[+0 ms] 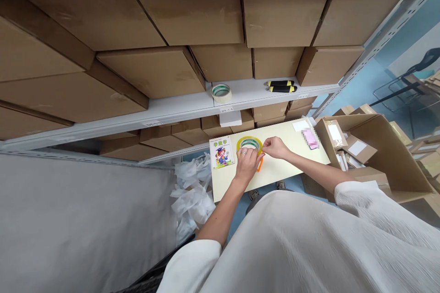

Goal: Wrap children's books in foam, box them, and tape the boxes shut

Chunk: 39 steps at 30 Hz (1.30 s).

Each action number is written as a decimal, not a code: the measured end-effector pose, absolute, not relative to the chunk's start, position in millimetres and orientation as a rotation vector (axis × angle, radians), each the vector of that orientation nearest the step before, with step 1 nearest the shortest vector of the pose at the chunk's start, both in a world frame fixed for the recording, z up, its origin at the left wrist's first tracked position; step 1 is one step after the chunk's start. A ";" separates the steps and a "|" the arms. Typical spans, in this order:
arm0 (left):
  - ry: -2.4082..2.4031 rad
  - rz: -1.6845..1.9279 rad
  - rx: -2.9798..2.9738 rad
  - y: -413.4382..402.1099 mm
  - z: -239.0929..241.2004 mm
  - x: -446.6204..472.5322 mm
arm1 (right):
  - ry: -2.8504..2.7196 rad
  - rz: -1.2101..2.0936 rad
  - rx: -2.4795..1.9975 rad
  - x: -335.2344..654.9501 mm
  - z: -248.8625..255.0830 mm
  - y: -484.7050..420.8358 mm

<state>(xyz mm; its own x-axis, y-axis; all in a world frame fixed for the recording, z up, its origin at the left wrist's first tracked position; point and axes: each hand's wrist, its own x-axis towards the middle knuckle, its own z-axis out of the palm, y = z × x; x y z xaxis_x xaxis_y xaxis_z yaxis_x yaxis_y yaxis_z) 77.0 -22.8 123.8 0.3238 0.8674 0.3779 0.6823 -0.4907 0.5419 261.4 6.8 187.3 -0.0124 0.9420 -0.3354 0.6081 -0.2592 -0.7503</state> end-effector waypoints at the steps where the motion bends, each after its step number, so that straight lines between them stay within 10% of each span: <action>1: 1.398 0.924 2.318 -23.4 123.6 77.4 | -1.599 1.160 -1.890 260.6 186.2 5.8; 39: 1.340 0.929 1.544 0.8 163.5 64.9 | -2.305 0.811 -0.956 297.6 210.9 26.9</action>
<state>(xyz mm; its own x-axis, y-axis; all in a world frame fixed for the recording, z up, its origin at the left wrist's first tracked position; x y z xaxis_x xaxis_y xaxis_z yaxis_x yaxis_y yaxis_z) 64.9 0.8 163.5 0.1432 0.9897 -0.0033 0.3437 -0.0466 0.9379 297.6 26.9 210.9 -0.6209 0.7513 0.2238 0.4455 0.5731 -0.6879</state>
